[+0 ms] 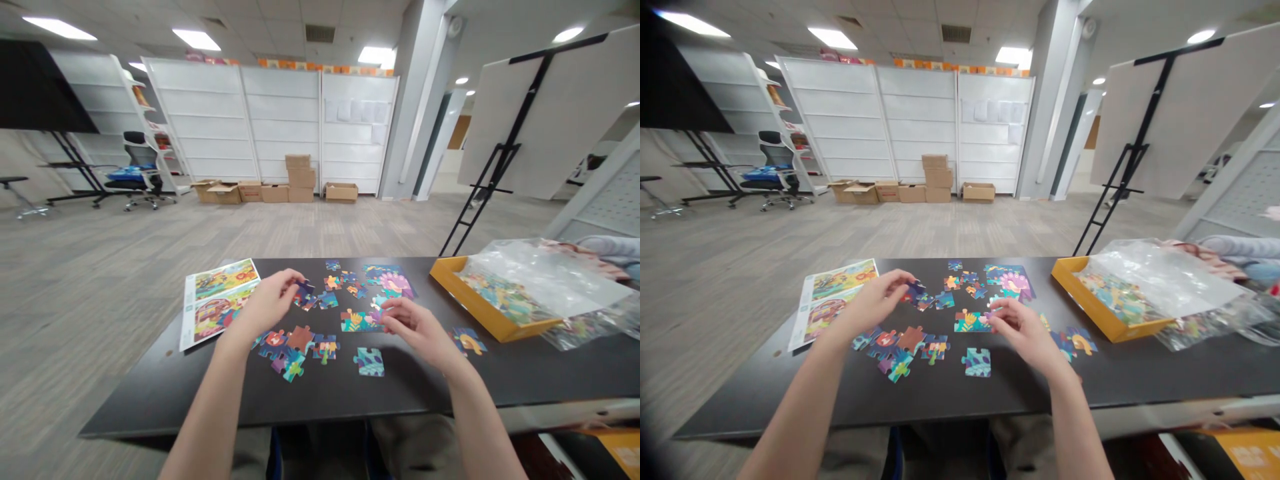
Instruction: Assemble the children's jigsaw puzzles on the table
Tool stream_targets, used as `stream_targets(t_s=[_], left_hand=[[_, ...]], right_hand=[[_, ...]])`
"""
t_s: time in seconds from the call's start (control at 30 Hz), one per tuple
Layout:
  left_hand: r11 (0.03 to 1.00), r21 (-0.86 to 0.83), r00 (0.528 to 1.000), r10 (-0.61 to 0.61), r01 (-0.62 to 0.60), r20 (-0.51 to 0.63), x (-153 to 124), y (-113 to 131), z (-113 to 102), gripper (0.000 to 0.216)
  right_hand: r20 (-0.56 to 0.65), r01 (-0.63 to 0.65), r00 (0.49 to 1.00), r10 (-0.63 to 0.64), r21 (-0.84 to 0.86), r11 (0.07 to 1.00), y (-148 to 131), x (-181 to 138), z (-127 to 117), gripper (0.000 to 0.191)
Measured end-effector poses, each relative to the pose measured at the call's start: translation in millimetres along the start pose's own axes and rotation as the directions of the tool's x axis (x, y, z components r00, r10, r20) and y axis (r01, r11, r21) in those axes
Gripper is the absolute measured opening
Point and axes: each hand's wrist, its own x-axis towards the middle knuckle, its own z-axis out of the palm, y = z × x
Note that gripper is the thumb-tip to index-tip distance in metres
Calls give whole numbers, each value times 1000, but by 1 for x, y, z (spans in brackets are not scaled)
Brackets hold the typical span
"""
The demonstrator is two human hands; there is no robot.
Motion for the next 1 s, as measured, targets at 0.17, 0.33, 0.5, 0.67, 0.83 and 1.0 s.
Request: stream_targets(t_s=[0.17,0.33,0.5,0.67,0.83,1.0], left_hand=[[980,110,984,-159,168,-85,-6,-46,-32,32],[955,166,966,-255,245,42,-11,-54,-29,26],[936,240,949,-291,257,119,-9,-47,-19,22],[956,201,947,-252,212,199,-7,-50,-9,25],[945,243,953,-260,218,154,-12,-51,-20,25],[963,217,867,-240,158,436,-25,-27,-28,21]], right_hand=[[-65,-8,998,3,-78,997,10,0,-13,39],[-108,-10,994,-7,-149,989,17,0,-20,40],[-103,-13,995,-8,-193,981,21,-2,-23,39],[-113,-15,994,-11,-223,975,23,-2,-26,39],[-135,-16,991,-20,-259,966,21,-3,-28,42],[-162,-19,986,-24,-261,965,21,-3,-31,46]])
